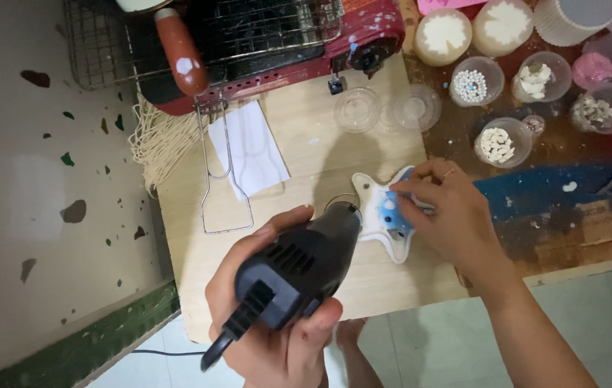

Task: Decorating starfish-shaped candles with small pearls and assembling various decorative candle elements at a workbench.

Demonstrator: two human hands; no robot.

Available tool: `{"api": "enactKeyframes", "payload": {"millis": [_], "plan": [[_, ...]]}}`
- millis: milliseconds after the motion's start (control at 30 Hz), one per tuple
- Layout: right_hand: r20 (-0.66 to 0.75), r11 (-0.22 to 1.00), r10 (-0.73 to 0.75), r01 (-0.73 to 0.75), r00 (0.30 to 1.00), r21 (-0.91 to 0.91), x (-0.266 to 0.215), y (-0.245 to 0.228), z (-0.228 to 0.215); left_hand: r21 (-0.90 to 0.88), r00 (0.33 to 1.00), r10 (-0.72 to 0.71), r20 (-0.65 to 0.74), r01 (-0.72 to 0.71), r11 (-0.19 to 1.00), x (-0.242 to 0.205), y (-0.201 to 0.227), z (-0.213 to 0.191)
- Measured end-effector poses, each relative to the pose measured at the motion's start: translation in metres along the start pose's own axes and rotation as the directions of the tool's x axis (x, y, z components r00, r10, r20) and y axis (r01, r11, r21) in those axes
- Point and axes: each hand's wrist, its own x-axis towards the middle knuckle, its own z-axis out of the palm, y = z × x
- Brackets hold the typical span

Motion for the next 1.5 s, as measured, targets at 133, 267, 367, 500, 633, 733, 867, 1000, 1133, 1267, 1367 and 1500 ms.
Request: {"api": "enactKeyframes", "payload": {"millis": [133, 267, 367, 500, 633, 733, 867, 1000, 1133, 1267, 1367, 1500], "plan": [[0.057, 0.996, 0.002, 0.003, 0.998, -0.087, 0.001, 0.000, 0.003, -0.065, 0.997, 0.024, -0.072, -0.029, 0.997, -0.003, 0.001, 0.001], [-0.002, 0.994, -0.086, 0.085, 0.996, -0.066, 0.000, 0.000, 0.003, -0.055, 0.994, 0.039, -0.100, -0.044, 0.998, -0.004, 0.000, -0.004], [-0.018, 0.998, 0.007, -0.005, 1.000, 0.065, -0.001, -0.002, -0.002, 0.016, 0.999, 0.043, -0.021, -0.043, 0.999, -0.001, 0.001, -0.025], [0.087, 0.995, 0.099, -0.098, 0.991, -0.011, 0.002, 0.001, -0.010, 0.104, 0.997, 0.079, 0.023, -0.081, 0.991, 0.009, 0.011, -0.036], [0.048, 0.995, -0.101, 0.102, 0.994, -0.009, 0.004, 0.003, -0.006, 0.350, 0.993, 0.077, 0.084, -0.102, 0.931, 0.002, -0.004, -0.060], [0.056, 0.996, -0.087, 0.087, 0.995, 0.007, 0.007, 0.003, -0.002, 0.372, 0.995, 0.063, 0.076, -0.087, 0.924, 0.007, -0.011, -0.064], [0.031, 0.997, -0.069, 0.070, 0.997, -0.015, 0.010, 0.004, 0.005, 0.501, 0.975, -0.185, 0.120, 0.101, 0.860, 0.023, -0.006, -0.064], [0.021, 0.998, -0.068, 0.068, 0.997, -0.001, 0.011, 0.005, 0.008, 0.661, 0.932, -0.345, 0.115, 0.187, 0.726, 0.039, -0.005, -0.059], [0.020, 0.995, -0.092, 0.092, 0.996, -0.033, 0.012, 0.007, 0.009, 0.715, 0.888, -0.459, 0.040, 0.295, 0.634, 0.050, -0.016, -0.045], [0.030, 0.989, -0.104, 0.107, 0.994, -0.098, 0.012, 0.010, 0.012, 0.809, 0.888, -0.422, 0.183, 0.108, 0.578, 0.065, -0.027, -0.026], [-0.012, 0.978, -0.168, 0.165, 0.986, -0.126, 0.011, 0.014, 0.014, 0.842, 0.872, -0.424, 0.243, 0.028, 0.538, 0.072, -0.041, -0.009], [-0.030, 0.986, -0.141, 0.138, 0.990, -0.098, 0.009, 0.014, 0.011, 0.897, 0.897, -0.358, 0.259, -0.085, 0.434, 0.067, -0.066, 0.005]]}}
